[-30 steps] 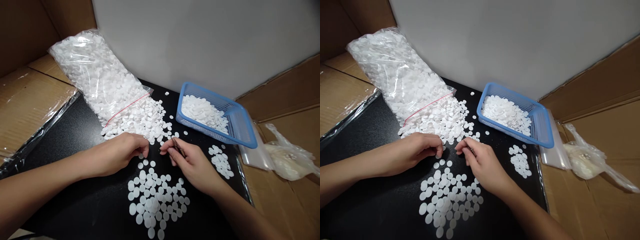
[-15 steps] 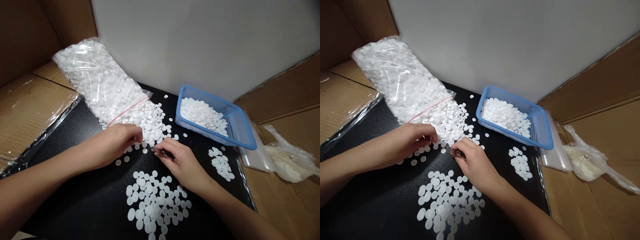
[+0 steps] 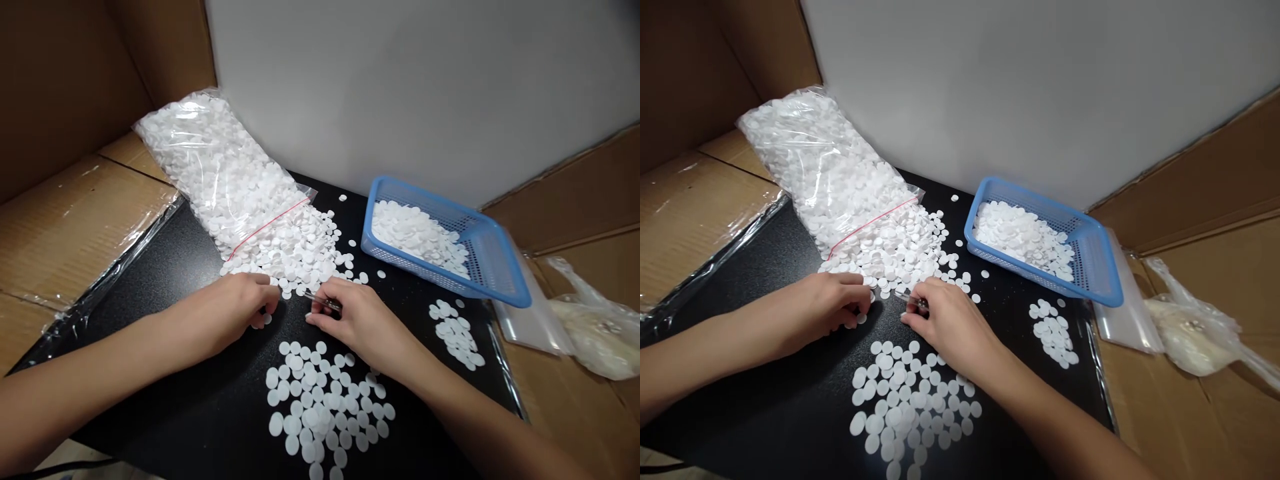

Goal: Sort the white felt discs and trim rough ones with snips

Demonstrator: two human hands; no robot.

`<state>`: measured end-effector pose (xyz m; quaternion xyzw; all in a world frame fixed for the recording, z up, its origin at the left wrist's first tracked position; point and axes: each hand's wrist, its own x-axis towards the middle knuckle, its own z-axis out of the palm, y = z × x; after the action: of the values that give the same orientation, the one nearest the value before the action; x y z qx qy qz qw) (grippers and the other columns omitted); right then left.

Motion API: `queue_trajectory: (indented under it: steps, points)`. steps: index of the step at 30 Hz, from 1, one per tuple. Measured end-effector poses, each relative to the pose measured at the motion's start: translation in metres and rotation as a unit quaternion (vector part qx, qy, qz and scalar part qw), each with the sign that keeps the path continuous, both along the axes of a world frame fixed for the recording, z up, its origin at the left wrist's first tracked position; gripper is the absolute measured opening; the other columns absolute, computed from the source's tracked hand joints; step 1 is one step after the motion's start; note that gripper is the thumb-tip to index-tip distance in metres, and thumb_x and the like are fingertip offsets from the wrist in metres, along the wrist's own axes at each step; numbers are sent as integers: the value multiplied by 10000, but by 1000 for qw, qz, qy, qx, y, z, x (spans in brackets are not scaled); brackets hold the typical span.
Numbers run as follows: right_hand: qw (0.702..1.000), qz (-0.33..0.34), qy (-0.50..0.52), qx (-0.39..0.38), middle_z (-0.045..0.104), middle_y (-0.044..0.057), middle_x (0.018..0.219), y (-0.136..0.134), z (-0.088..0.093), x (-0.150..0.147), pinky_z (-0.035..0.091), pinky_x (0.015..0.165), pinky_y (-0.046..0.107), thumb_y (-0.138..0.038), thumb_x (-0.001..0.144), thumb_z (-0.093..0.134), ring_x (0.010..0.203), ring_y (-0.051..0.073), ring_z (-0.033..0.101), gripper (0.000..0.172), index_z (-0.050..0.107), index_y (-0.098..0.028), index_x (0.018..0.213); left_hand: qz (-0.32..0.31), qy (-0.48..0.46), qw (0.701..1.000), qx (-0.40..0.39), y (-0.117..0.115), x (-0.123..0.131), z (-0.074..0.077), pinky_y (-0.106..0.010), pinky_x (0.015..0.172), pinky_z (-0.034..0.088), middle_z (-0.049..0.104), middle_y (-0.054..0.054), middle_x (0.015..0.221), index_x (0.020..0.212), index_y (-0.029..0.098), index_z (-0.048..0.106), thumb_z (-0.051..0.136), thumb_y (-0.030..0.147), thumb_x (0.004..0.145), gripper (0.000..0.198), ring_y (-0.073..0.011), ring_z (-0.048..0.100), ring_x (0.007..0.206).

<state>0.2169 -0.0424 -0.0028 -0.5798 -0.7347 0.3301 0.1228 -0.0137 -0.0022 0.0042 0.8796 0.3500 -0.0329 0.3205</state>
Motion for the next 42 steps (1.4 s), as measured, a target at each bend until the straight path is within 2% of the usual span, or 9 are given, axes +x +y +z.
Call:
queue_trajectory:
  steps: [3, 6, 13, 16, 20, 25, 29, 34, 42]
  points:
    - [999, -8, 1, -38, 646, 7, 798, -14, 3, 11, 387, 560, 271, -258, 869, 695, 642, 147, 550, 158, 628, -209, 735, 22, -47, 997, 51, -10, -3, -15, -266, 609, 395, 595, -33, 834, 807, 183, 587, 484, 72, 879, 167, -151, 575, 674]
    - [998, -37, 18, -48, 651, 3, 754, -24, 0, 20, 372, 527, 275, -294, 893, 636, 578, 137, 515, 192, 620, -210, 721, 28, -74, 994, 76, -15, -3, -22, -275, 572, 360, 577, -26, 827, 828, 196, 559, 479, 93, 896, 147, -147, 535, 630]
    - [992, -107, 50, 35, 629, 0, 710, -33, -5, 35, 384, 555, 281, -302, 907, 590, 613, 156, 529, 176, 611, -220, 753, -16, -7, 997, 82, -10, 8, 2, -285, 552, 315, 533, -25, 790, 761, 186, 506, 470, 2, 859, 211, -154, 471, 613]
    - [986, -130, 78, 64, 629, 1, 723, -36, -6, 41, 387, 549, 279, -322, 926, 564, 600, 152, 515, 192, 601, -221, 767, -82, -53, 991, 89, -9, 5, 7, -294, 633, 374, 543, -44, 852, 775, 190, 493, 443, 23, 917, 225, -177, 491, 716]
    - [980, -146, 96, 93, 634, -1, 724, -35, -8, 48, 389, 555, 278, -306, 922, 569, 605, 152, 524, 176, 599, -220, 771, -134, -74, 984, 87, -13, -8, 5, -314, 795, 406, 561, -58, 987, 950, 200, 512, 389, 36, 968, 206, -201, 514, 877]
    - [977, -150, 113, 105, 641, 1, 741, -33, -7, 50, 398, 557, 275, -288, 916, 576, 611, 150, 534, 166, 588, -221, 765, -111, -77, 987, 82, -13, -8, -4, -311, 756, 387, 548, -41, 945, 899, 210, 491, 395, 12, 940, 224, -203, 477, 847]
    - [978, -128, 108, 121, 671, 25, 823, -24, -13, 46, 445, 615, 290, -255, 918, 567, 690, 171, 593, 133, 620, -217, 803, -49, -77, 991, 99, -9, 22, -12, -276, 668, 368, 511, -24, 887, 876, 195, 469, 364, -79, 834, 297, -179, 460, 785]
    - [987, -90, 25, 134, 670, 38, 893, -7, -22, 39, 471, 704, 318, -210, 917, 583, 756, 185, 616, 76, 646, -214, 875, -129, -109, 974, 152, -1, 57, -16, -295, 682, 382, 545, -40, 871, 865, 177, 502, 432, -36, 838, 226, -193, 490, 799]
    - [995, -78, 31, 59, 620, -2, 836, 8, -16, 39, 429, 654, 285, -188, 861, 663, 698, 148, 562, 68, 649, -209, 798, -12, -122, 986, 116, 12, 37, -13, -288, 727, 442, 616, -44, 913, 914, 179, 614, 439, 41, 918, 223, -191, 570, 875]
